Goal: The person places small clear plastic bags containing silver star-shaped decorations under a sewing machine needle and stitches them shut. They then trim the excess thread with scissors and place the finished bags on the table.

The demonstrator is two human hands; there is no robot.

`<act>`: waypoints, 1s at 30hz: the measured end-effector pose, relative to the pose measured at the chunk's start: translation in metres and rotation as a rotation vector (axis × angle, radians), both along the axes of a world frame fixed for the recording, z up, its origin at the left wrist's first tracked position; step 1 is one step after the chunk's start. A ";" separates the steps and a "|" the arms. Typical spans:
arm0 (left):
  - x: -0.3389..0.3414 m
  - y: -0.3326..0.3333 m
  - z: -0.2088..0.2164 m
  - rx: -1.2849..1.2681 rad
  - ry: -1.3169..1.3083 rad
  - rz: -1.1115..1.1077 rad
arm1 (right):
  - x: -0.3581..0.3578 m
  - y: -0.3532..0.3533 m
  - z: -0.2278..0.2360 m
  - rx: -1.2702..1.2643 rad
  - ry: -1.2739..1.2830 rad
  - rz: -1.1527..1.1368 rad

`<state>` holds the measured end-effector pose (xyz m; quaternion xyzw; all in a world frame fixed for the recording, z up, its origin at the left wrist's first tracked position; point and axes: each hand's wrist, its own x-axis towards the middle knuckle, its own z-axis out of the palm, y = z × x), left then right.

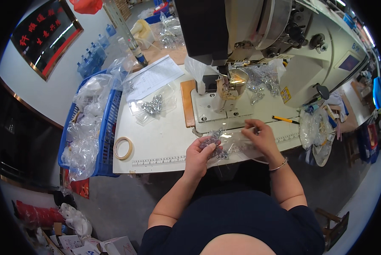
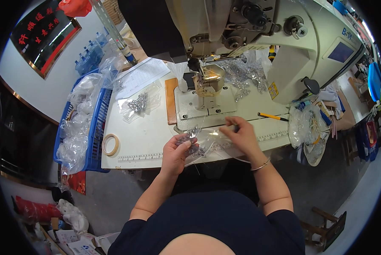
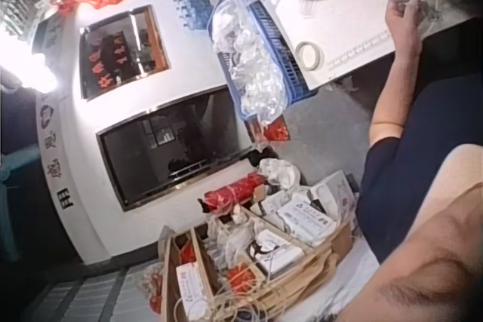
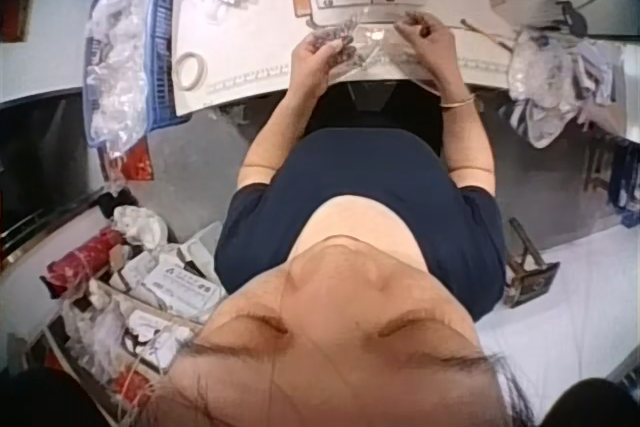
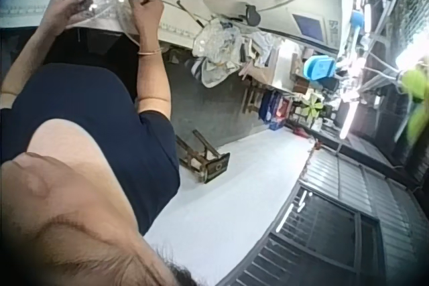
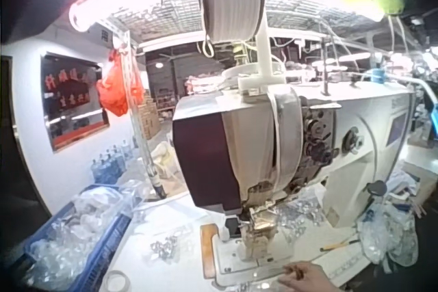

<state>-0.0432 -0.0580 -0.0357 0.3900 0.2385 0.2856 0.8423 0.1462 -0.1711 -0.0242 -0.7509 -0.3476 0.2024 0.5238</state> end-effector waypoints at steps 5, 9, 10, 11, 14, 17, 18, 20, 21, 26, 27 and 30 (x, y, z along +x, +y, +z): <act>0.003 -0.002 0.006 0.188 0.036 -0.051 | 0.032 -0.021 -0.010 -0.110 -0.690 -0.156; 0.005 -0.002 0.008 0.269 0.095 -0.155 | 0.008 -0.014 0.028 0.107 -0.850 0.027; 0.005 -0.002 0.010 0.300 0.114 -0.191 | 0.000 -0.010 0.041 0.119 -0.883 0.107; 0.005 -0.002 0.013 0.331 0.133 -0.226 | -0.002 -0.005 0.044 0.086 -0.871 0.211; 0.003 -0.004 0.024 0.416 0.189 -0.283 | -0.006 0.003 0.046 0.022 -0.734 0.455; 0.002 0.001 0.022 0.446 0.210 -0.261 | -0.010 0.009 0.039 0.022 -0.407 0.392; 0.002 0.002 0.022 0.462 0.195 -0.264 | -0.011 0.008 0.035 0.021 -0.405 0.353; 0.002 0.003 0.023 0.494 0.167 -0.272 | -0.008 0.008 0.029 0.019 -0.399 0.273; 0.002 0.002 0.024 0.491 0.170 -0.278 | -0.005 0.007 0.029 -0.072 -0.451 0.370; 0.007 0.006 0.020 0.444 0.200 -0.333 | -0.006 0.004 0.034 -0.131 -0.617 0.458; 0.007 0.007 0.019 0.403 0.182 -0.340 | -0.009 0.004 0.035 -0.065 -0.565 0.388; 0.009 0.009 0.018 0.321 0.140 -0.352 | -0.013 0.004 0.036 0.023 -0.367 0.295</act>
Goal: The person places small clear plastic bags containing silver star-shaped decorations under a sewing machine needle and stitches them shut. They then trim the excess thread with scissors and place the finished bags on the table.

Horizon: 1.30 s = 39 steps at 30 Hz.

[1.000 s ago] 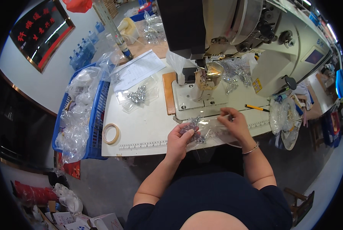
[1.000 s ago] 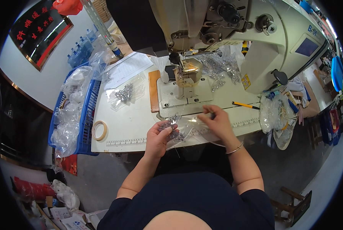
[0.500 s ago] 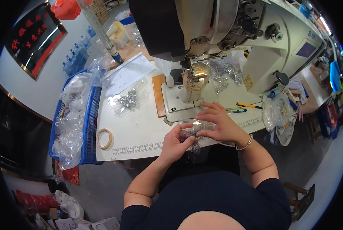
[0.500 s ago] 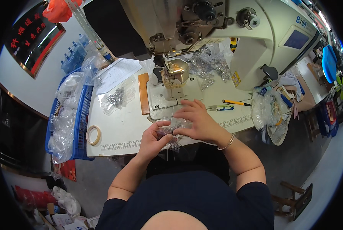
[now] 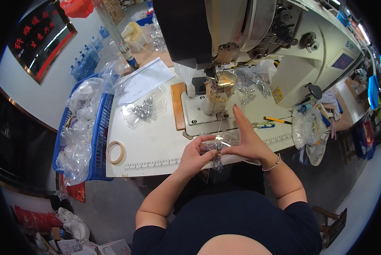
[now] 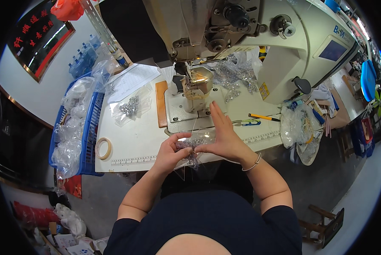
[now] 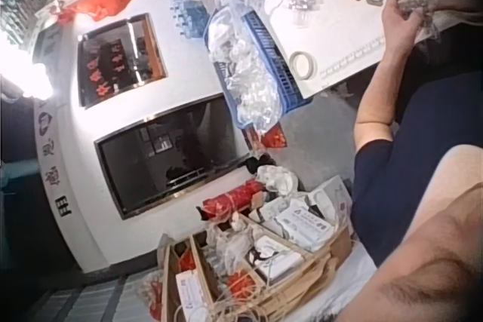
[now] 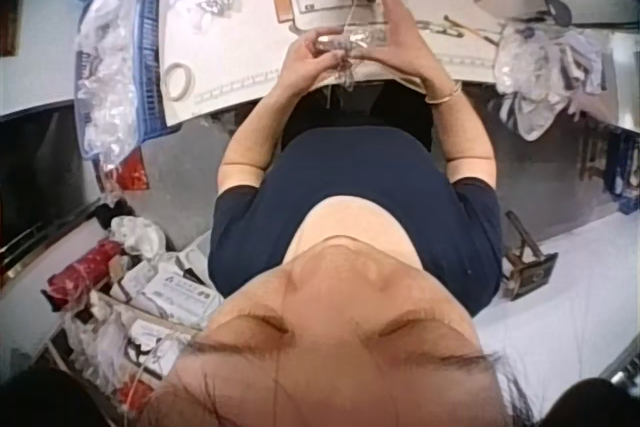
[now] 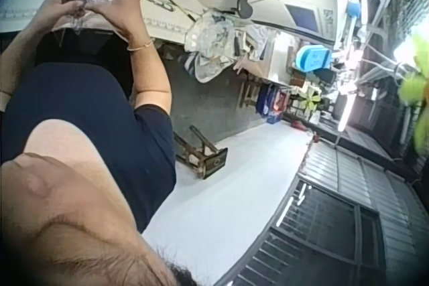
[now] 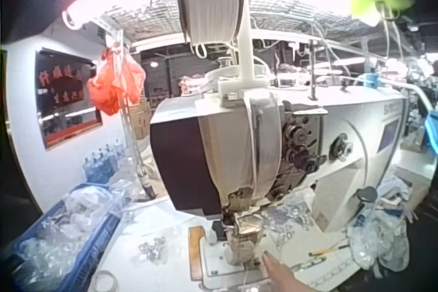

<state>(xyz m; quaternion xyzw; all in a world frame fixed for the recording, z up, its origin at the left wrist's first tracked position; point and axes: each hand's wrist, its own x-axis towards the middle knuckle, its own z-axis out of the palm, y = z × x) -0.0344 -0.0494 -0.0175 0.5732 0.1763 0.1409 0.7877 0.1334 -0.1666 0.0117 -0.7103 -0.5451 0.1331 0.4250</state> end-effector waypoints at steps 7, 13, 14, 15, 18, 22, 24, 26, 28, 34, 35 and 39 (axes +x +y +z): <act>-0.001 -0.001 0.006 -0.034 0.021 0.006 | 0.020 0.003 -0.011 -0.336 0.163 0.218; -0.002 0.000 -0.001 -0.076 -0.011 0.054 | 0.011 0.005 -0.021 0.076 0.099 -0.139; -0.001 0.000 -0.001 -0.081 -0.022 0.062 | 0.011 0.005 -0.021 0.124 0.078 -0.194; -0.001 0.000 -0.001 -0.085 -0.023 0.059 | 0.009 0.004 -0.018 0.155 0.021 -0.160; 0.000 -0.001 -0.004 -0.090 -0.034 0.058 | 0.007 -0.001 -0.010 0.180 -0.116 -0.032; 0.001 -0.004 -0.006 -0.086 -0.056 0.068 | 0.008 -0.001 -0.014 0.018 -0.046 0.100; 0.000 -0.005 -0.006 -0.083 -0.047 0.062 | 0.009 -0.002 -0.015 -0.057 0.037 0.125; -0.001 -0.005 -0.007 -0.075 -0.027 0.054 | 0.006 0.001 -0.013 0.027 0.090 0.177; -0.001 -0.006 -0.005 -0.088 -0.027 0.052 | 0.007 0.002 -0.014 0.046 0.092 0.259; -0.004 -0.003 -0.011 -0.135 -0.035 0.100 | 0.015 0.010 -0.008 0.077 0.022 0.183; -0.004 -0.001 -0.014 -0.152 -0.037 0.125 | 0.017 0.011 -0.005 0.188 -0.009 0.062; -0.001 0.002 -0.015 -0.395 -0.124 0.356 | 0.021 0.005 -0.011 0.196 0.145 -0.136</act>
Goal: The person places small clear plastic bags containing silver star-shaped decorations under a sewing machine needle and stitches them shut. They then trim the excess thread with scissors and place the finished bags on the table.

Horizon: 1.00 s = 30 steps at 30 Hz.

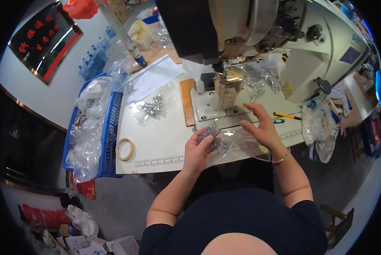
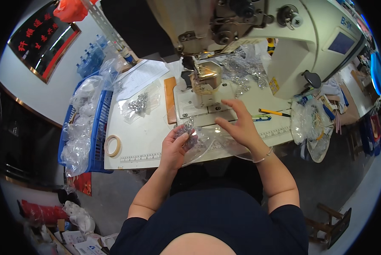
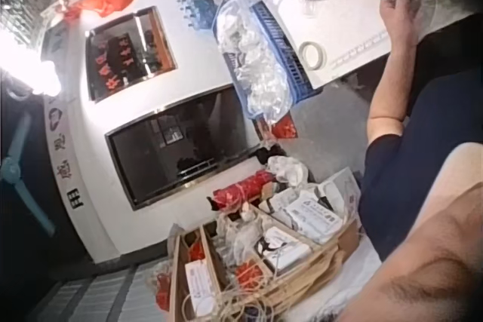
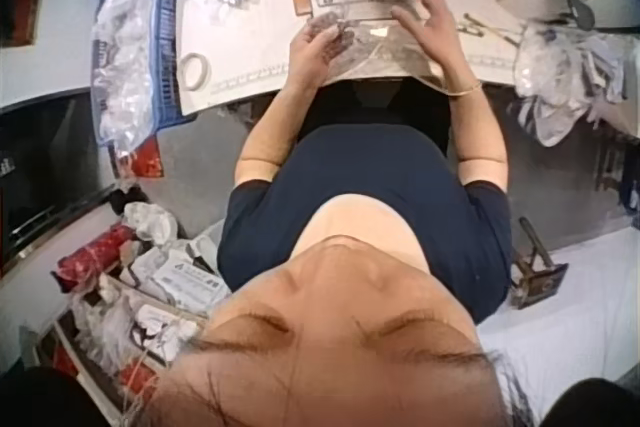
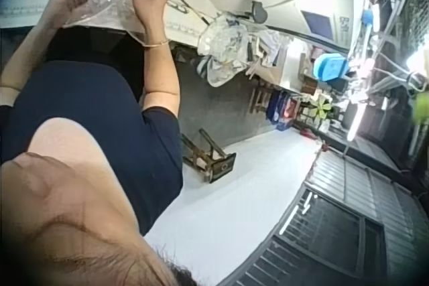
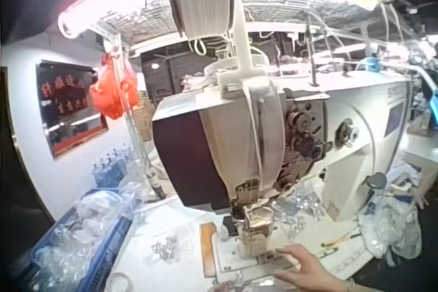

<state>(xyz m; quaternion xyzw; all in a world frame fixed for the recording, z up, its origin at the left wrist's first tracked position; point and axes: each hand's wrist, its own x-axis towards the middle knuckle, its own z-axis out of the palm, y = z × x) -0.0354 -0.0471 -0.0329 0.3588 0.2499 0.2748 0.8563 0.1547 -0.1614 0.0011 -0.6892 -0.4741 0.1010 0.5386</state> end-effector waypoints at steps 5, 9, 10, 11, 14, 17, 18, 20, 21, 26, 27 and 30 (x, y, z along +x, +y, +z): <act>0.004 -0.006 0.001 -0.077 -0.082 0.121 | -0.021 -0.002 -0.002 -0.265 0.186 0.211; 0.003 -0.011 0.000 -0.055 -0.092 0.148 | -0.028 0.001 0.006 -0.378 0.226 0.252; 0.003 -0.011 -0.001 -0.055 -0.094 0.152 | -0.028 0.002 0.006 -0.386 0.212 0.258; 0.003 -0.011 -0.002 -0.056 -0.095 0.156 | -0.028 0.003 0.005 -0.395 0.199 0.264; 0.002 -0.010 -0.006 -0.062 -0.107 0.163 | -0.030 0.005 0.004 -0.380 0.195 0.260; 0.002 -0.010 -0.008 -0.070 -0.110 0.170 | -0.030 0.007 -0.001 -0.391 0.153 0.245; 0.003 -0.010 -0.008 -0.071 -0.110 0.176 | -0.030 0.007 -0.001 -0.389 0.152 0.247; 0.004 -0.011 -0.010 -0.078 -0.108 0.183 | -0.030 0.007 -0.001 -0.387 0.149 0.250; 0.004 -0.011 -0.011 -0.081 -0.107 0.186 | -0.030 0.007 0.000 -0.395 0.135 0.255; 0.004 -0.015 -0.009 -0.070 -0.105 0.146 | -0.030 0.010 -0.003 -0.284 -0.021 0.265; 0.005 -0.016 -0.009 -0.069 -0.106 0.134 | -0.030 0.012 -0.002 -0.282 -0.005 0.276; 0.005 -0.018 -0.010 -0.033 -0.084 0.130 | -0.033 0.018 0.003 -0.294 0.015 0.307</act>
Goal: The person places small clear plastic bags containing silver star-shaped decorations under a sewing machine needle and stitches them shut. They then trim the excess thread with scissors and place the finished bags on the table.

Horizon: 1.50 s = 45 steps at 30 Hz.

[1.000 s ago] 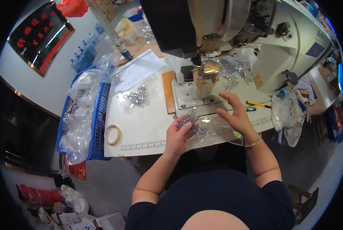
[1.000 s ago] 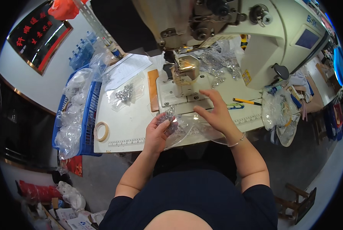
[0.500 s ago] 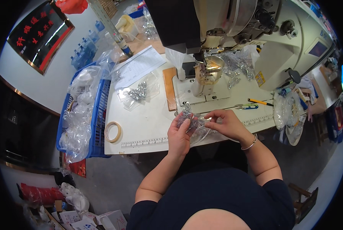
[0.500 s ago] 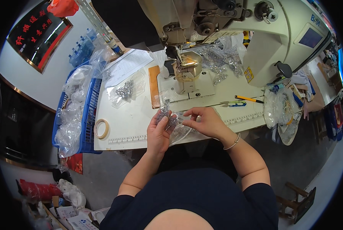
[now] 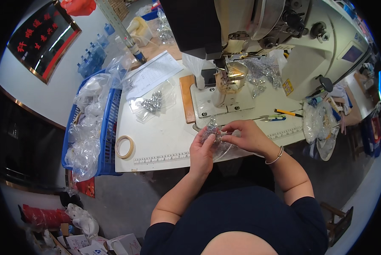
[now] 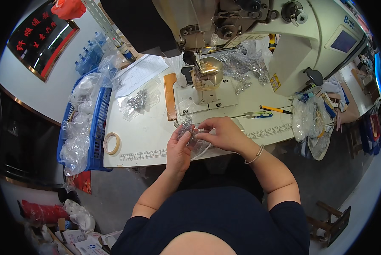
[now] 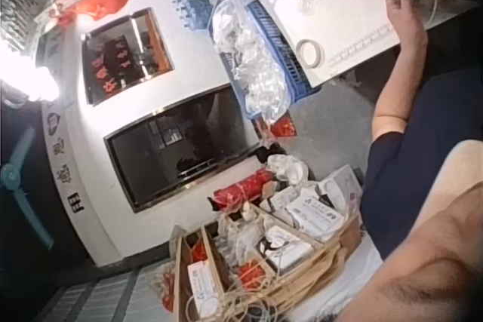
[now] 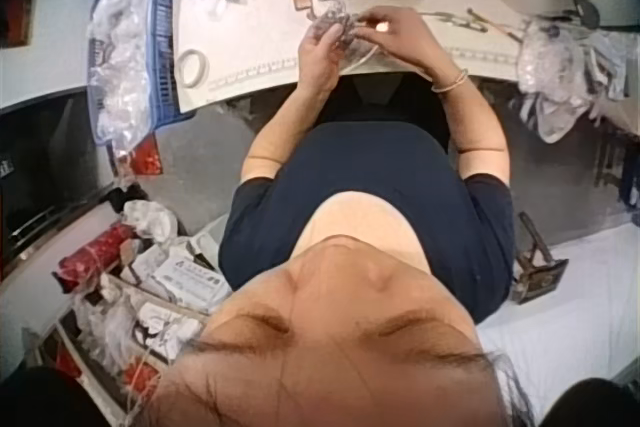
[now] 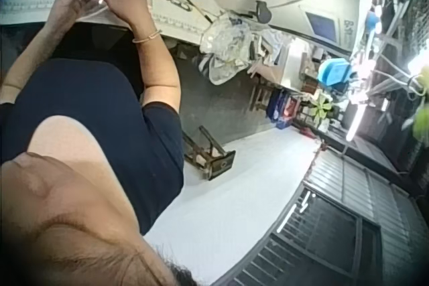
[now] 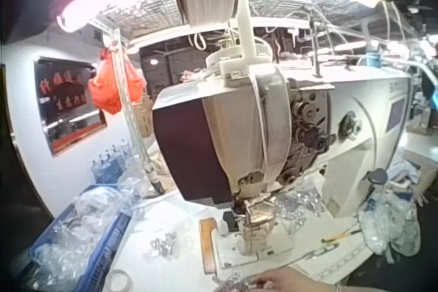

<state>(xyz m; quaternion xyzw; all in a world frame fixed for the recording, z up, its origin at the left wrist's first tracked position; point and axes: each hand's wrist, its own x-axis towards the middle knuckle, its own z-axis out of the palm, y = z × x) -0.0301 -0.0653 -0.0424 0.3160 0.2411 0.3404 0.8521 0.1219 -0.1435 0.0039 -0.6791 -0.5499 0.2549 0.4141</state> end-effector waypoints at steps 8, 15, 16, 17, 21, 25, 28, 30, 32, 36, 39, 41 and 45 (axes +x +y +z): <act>-0.002 -0.007 -0.002 0.040 -0.029 0.011 | -0.007 0.003 0.006 -0.087 0.009 0.050; -0.017 0.018 0.027 1.711 0.335 0.605 | -0.017 -0.013 0.012 0.099 0.038 -0.002; -0.016 0.021 0.040 1.836 0.348 0.662 | -0.022 -0.017 0.013 0.010 0.247 0.077; -0.017 0.024 0.043 1.921 0.347 0.664 | -0.029 -0.021 0.014 -0.079 0.456 0.156; -0.019 0.026 0.046 2.111 0.398 0.704 | -0.049 -0.025 0.004 0.262 1.015 0.228; -0.021 0.022 0.040 2.131 0.418 0.716 | -0.049 -0.022 0.005 0.229 1.276 0.092; -0.014 0.015 0.031 1.997 0.450 0.678 | -0.047 -0.018 -0.001 0.240 1.172 -0.046; -0.013 0.015 0.023 1.955 0.408 0.614 | -0.044 -0.017 -0.001 0.262 1.090 -0.050; -0.013 0.005 0.016 1.710 0.349 0.699 | -0.040 -0.017 -0.002 0.287 1.027 -0.036; -0.034 -0.022 -0.005 0.742 -0.002 0.398 | -0.029 -0.018 0.000 0.264 0.846 0.028; -0.038 -0.019 0.001 -0.003 -0.354 -0.268 | -0.024 -0.017 0.015 0.211 0.744 0.165; -0.027 -0.014 0.015 -0.062 -0.454 -0.285 | -0.021 -0.017 0.018 0.181 0.686 0.205; -0.008 -0.012 0.015 0.121 -0.270 -0.112 | -0.008 -0.013 0.012 0.130 0.527 0.191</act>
